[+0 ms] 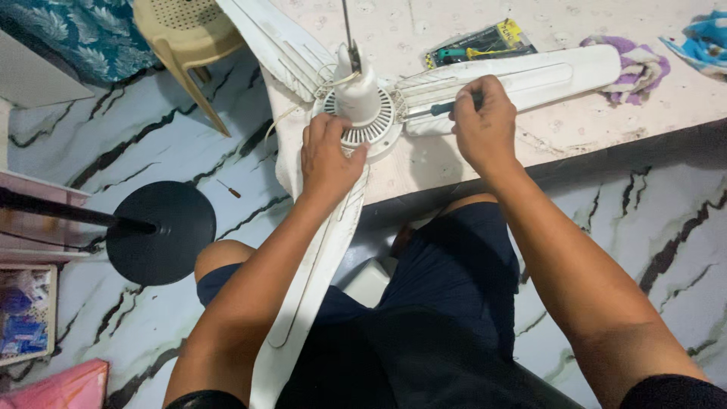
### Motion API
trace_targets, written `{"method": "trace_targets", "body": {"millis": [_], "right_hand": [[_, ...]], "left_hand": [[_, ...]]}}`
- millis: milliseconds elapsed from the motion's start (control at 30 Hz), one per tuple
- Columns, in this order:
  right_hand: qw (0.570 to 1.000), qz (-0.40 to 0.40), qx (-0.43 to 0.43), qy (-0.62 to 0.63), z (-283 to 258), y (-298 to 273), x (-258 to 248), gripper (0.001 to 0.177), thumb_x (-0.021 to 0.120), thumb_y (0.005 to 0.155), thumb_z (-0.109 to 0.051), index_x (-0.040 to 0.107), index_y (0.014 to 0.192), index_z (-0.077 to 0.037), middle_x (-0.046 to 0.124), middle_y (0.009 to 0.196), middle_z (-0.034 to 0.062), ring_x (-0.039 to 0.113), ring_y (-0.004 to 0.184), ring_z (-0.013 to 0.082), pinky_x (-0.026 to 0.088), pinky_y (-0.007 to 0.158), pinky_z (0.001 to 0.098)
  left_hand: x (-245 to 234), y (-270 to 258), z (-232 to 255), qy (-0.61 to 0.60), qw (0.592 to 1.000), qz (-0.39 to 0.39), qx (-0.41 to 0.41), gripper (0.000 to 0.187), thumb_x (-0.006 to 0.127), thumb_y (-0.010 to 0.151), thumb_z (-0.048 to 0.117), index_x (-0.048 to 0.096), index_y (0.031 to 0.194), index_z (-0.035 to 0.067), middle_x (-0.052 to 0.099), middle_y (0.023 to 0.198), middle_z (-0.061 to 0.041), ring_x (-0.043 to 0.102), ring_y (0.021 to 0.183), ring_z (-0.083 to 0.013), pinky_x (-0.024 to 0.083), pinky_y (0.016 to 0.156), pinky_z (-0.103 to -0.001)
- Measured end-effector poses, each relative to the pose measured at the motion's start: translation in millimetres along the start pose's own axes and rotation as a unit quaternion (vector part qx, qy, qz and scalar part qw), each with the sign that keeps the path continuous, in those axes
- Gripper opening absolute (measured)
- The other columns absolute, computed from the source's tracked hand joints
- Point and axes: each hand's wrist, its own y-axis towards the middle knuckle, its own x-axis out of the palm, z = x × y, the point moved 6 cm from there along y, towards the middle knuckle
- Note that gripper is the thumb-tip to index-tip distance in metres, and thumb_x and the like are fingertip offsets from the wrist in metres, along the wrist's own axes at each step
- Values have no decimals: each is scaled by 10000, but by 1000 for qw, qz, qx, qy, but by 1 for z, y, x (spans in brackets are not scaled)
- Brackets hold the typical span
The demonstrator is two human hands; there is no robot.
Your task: The person uses a screwdriver to tighten screws on the central hub of a white electric fan. They repeatedly adjust the fan's position and switch between screwdrivers to secure the components.
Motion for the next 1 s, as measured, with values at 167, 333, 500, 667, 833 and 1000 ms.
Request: {"method": "trace_targets", "body": {"millis": [167, 333, 500, 667, 833, 1000], "right_hand": [[995, 6, -69, -66, -11, 3, 5, 122, 594, 1037, -109, 605, 1003, 8, 664, 742, 84, 612, 669, 131, 502, 613, 307], [991, 6, -69, -117, -11, 4, 10, 106, 594, 1004, -101, 612, 983, 1, 658, 725, 116, 614, 627, 170, 493, 601, 334], [989, 12, -105, -105, -16, 4, 5, 101, 605, 999, -106, 609, 985, -6, 670, 753, 128, 650, 660, 205, 515, 629, 354], [985, -10, -117, -125, -18, 6, 9, 103, 610, 992, -106, 615, 971, -5, 673, 764, 156, 648, 647, 238, 510, 623, 369], [978, -20, -125, -167, -22, 11, 14, 106, 625, 969, -108, 619, 976, -2, 671, 755, 179, 666, 666, 306, 524, 651, 406], [933, -138, -199, -266, -39, 22, 22, 85, 633, 926, -79, 628, 981, -14, 693, 899, 218, 666, 849, 393, 522, 762, 483]], "left_hand": [[12, -1, 7, 68, 997, -28, 12, 599, 898, 690, 297, 594, 1139, 40, 472, 1299, -181, 440, 1214, -390, 406, 1002, -511], [12, -4, 4, 70, 997, -20, 23, 634, 904, 677, 291, 591, 1167, 37, 474, 1306, -183, 439, 1223, -394, 407, 1004, -512], [13, -5, 8, 75, 997, -11, 32, 621, 906, 671, 286, 594, 1151, 45, 475, 1314, -188, 443, 1216, -395, 414, 995, -507], [10, -6, 5, 59, 998, -12, 21, 597, 905, 681, 292, 592, 1132, 57, 489, 1271, -163, 452, 1202, -388, 417, 999, -505], [12, -5, 5, 59, 998, -11, 23, 604, 904, 675, 285, 588, 1134, 52, 483, 1275, -160, 444, 1196, -385, 407, 991, -520], [15, -7, 1, 63, 998, -12, 25, 609, 898, 691, 289, 579, 1158, 63, 469, 1291, -157, 432, 1224, -383, 396, 1020, -525]]}}
